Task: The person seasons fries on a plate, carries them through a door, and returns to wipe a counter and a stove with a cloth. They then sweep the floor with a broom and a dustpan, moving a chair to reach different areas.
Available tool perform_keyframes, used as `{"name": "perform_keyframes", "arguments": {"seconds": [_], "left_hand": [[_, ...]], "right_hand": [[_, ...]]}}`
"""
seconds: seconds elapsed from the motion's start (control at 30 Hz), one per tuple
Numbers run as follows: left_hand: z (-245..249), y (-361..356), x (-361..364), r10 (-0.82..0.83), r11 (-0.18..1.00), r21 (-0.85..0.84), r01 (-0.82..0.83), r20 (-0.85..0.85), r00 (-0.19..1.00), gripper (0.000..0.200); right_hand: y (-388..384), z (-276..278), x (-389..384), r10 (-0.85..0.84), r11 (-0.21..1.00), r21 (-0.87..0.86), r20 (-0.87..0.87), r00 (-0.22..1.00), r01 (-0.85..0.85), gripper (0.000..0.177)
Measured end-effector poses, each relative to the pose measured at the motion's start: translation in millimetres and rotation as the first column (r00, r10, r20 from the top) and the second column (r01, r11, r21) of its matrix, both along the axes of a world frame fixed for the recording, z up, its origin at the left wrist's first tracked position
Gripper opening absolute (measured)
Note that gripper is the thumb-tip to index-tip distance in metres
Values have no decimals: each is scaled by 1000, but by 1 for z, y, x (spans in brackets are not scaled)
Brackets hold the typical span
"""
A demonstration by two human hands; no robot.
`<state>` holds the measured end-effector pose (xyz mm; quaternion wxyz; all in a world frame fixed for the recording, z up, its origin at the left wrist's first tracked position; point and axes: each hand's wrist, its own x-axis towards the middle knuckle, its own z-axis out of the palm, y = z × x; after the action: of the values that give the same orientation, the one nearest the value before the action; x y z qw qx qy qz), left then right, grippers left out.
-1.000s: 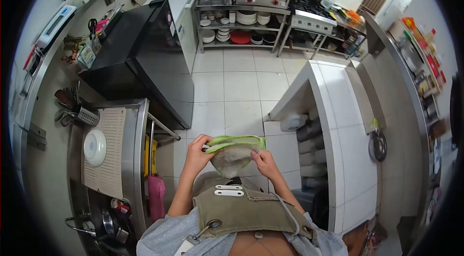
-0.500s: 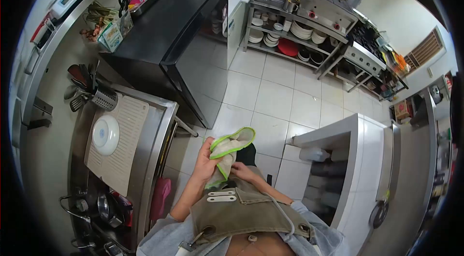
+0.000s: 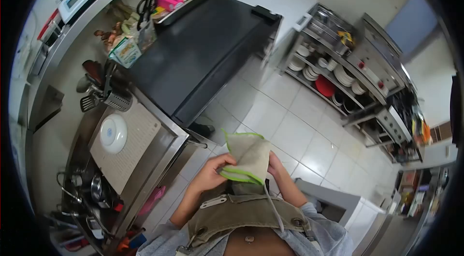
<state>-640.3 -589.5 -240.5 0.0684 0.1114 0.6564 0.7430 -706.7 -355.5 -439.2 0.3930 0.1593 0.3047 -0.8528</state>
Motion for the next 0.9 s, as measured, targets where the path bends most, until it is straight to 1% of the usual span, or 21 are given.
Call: {"name": "perform_keyframes", "arguments": {"seconds": [0.03,0.07,0.1,0.17,0.2,0.23,0.3,0.33,0.37,0.43,0.47,0.5,0.57,0.6,0.63,0.67,0.7,0.77,0.8,0.83,0.9], "left_hand": [[-2,-4,-4,-28,1000,1,28,25,999,16],[-8,-9,-6,-14,998,-61,13,-11,1000,18],[-11,-12,-6,24,998,-61,-23,8,1000,18],[-16,-14,0,90,983,-161,-85,24,996,16],[-18,-14,4,134,979,-156,-127,33,990,16],[-20,-13,8,161,975,-167,-149,61,985,18],[-26,-13,15,229,961,-179,-211,90,969,21],[-34,-14,19,207,968,-169,-187,108,972,22],[-38,-15,23,180,974,-162,-159,126,976,23],[-34,-22,29,185,973,-160,-165,120,975,25],[-26,-27,32,143,982,-141,-124,133,981,21],[-22,-31,37,100,990,-116,-84,142,985,18],[-27,-40,54,128,986,-119,-116,94,987,17],[-27,-46,63,107,988,-126,-93,113,988,17],[-27,-50,75,88,989,-132,-70,134,987,17],[-32,-54,89,184,979,-98,-177,69,980,18],[-37,-60,105,206,975,-96,-199,73,976,18],[-47,-78,141,513,858,-79,-507,82,855,23],[-56,-87,159,674,738,-21,-675,86,734,22],[-67,-94,178,805,584,37,-811,104,584,21],[-82,-113,210,935,261,89,-961,227,274,20]], "right_hand": [[3,1,-17,87,994,73,-32,996,-85,33],[3,5,-29,149,978,155,-62,987,-138,29],[-1,8,-37,186,972,152,-44,982,-177,29],[-9,18,-47,372,854,385,17,928,-349,27],[-18,12,-49,337,895,266,121,934,-357,33],[-28,11,-49,379,877,267,127,917,-400,33],[-41,7,-40,473,824,316,75,878,-471,44],[-44,-17,-32,547,759,377,71,834,-530,53],[-45,-40,-25,576,741,371,75,814,-559,53],[-55,-71,-10,810,569,484,-190,555,-665,52],[-69,-47,-5,841,499,554,-122,528,-666,42],[-66,-112,4,834,546,365,-144,533,-755,31],[-85,-99,23,840,537,192,-27,543,-821,26],[-83,-126,30,854,514,193,-16,521,-836,26],[-91,-135,37,848,529,-159,123,515,-833,26],[-97,-142,46,849,527,-482,258,462,-700,25],[-95,-145,49,833,553,-295,210,512,-779,28],[-147,-7,49,843,508,139,123,524,-850,32],[-152,-46,57,835,519,141,127,535,-843,36],[-150,-69,66,794,599,-124,217,568,-791,41],[-136,-77,77,855,511,-284,71,513,-811,51]]}}
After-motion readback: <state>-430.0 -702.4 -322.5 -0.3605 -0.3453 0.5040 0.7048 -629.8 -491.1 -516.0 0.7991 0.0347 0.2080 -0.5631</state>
